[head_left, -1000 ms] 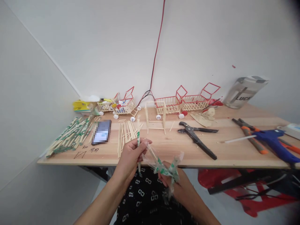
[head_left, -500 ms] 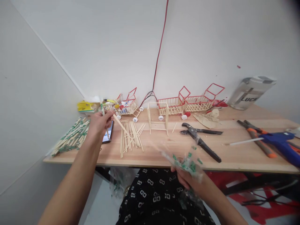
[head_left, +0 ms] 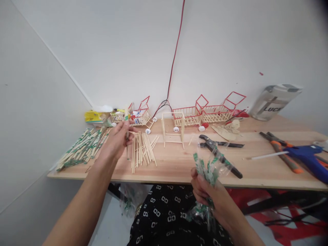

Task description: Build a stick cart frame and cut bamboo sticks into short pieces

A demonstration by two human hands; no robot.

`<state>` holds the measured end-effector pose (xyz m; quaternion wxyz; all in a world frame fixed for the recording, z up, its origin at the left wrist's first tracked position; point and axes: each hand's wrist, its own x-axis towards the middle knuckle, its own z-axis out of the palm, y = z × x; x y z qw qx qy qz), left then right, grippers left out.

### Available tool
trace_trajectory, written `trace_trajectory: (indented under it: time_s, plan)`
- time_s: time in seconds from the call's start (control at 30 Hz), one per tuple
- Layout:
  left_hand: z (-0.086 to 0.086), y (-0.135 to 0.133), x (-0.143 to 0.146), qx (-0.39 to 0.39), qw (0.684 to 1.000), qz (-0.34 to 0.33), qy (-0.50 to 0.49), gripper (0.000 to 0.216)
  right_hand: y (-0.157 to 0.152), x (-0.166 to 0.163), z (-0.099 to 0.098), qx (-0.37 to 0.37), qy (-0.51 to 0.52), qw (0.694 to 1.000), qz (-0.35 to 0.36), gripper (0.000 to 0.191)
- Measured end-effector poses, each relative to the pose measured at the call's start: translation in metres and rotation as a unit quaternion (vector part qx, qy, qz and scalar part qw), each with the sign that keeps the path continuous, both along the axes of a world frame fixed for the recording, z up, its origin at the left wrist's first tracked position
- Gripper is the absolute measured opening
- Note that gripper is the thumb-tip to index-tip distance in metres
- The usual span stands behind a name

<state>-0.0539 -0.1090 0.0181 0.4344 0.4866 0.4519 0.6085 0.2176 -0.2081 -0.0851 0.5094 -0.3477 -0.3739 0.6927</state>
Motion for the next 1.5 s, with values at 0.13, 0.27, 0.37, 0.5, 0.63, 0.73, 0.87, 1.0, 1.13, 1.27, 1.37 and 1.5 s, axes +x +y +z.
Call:
trace_trajectory:
  time_s: [0.13, 0.27, 0.37, 0.5, 0.63, 0.73, 0.87, 1.0, 1.13, 1.27, 1.37, 1.5]
  plan:
    - [-0.009, -0.042, 0.054, -0.067, 0.977, -0.150, -0.133, 0.017, -0.004, -0.014, -0.006, 0.004, -0.076, 0.997, 0.010, 0.040]
    - [-0.038, -0.067, 0.105, -0.109, 0.949, -0.205, -0.212, 0.012, -0.008, -0.025, -0.003, 0.047, -0.172, 0.984, -0.007, 0.040]
    - [-0.053, -0.069, 0.122, -0.121, 0.948, -0.211, -0.205, 0.014, -0.006, -0.024, 0.000, 0.107, -0.236, 0.966, -0.004, 0.036]
    - [-0.054, -0.053, 0.115, -0.131, 0.958, -0.192, -0.165, 0.025, -0.003, -0.022, 0.000, 0.153, -0.306, 0.939, 0.028, 0.027]
    - [-0.045, -0.043, 0.101, -0.074, 0.974, -0.156, -0.149, 0.029, -0.008, -0.025, -0.004, 0.184, -0.332, 0.925, 0.025, 0.030]
    - [-0.053, -0.055, 0.106, -0.074, 0.979, -0.144, -0.120, 0.027, -0.013, -0.029, -0.009, 0.183, -0.321, 0.929, 0.020, 0.037]
    - [-0.079, -0.084, 0.126, -0.116, 0.974, -0.168, -0.097, 0.035, -0.013, -0.030, -0.015, 0.172, -0.304, 0.937, -0.026, 0.037]
    - [-0.084, -0.090, 0.128, -0.133, 0.971, -0.183, -0.079, 0.038, -0.005, -0.023, -0.013, 0.184, -0.321, 0.929, -0.030, 0.031]
    - [-0.060, -0.069, 0.103, -0.095, 0.982, -0.127, -0.099, 0.032, -0.002, -0.018, -0.005, 0.179, -0.343, 0.921, 0.029, 0.034]
    - [-0.044, -0.053, 0.083, -0.078, 0.992, -0.089, -0.047, 0.027, -0.005, -0.019, 0.001, 0.140, -0.300, 0.939, 0.093, 0.038]
    - [-0.047, -0.055, 0.087, -0.074, 0.990, -0.119, -0.016, 0.027, -0.006, -0.019, 0.005, 0.108, -0.255, 0.958, 0.078, 0.044]
    - [-0.053, -0.057, 0.098, -0.067, 0.990, -0.121, -0.012, 0.027, -0.005, -0.020, 0.006, 0.120, -0.243, 0.959, 0.085, 0.044]
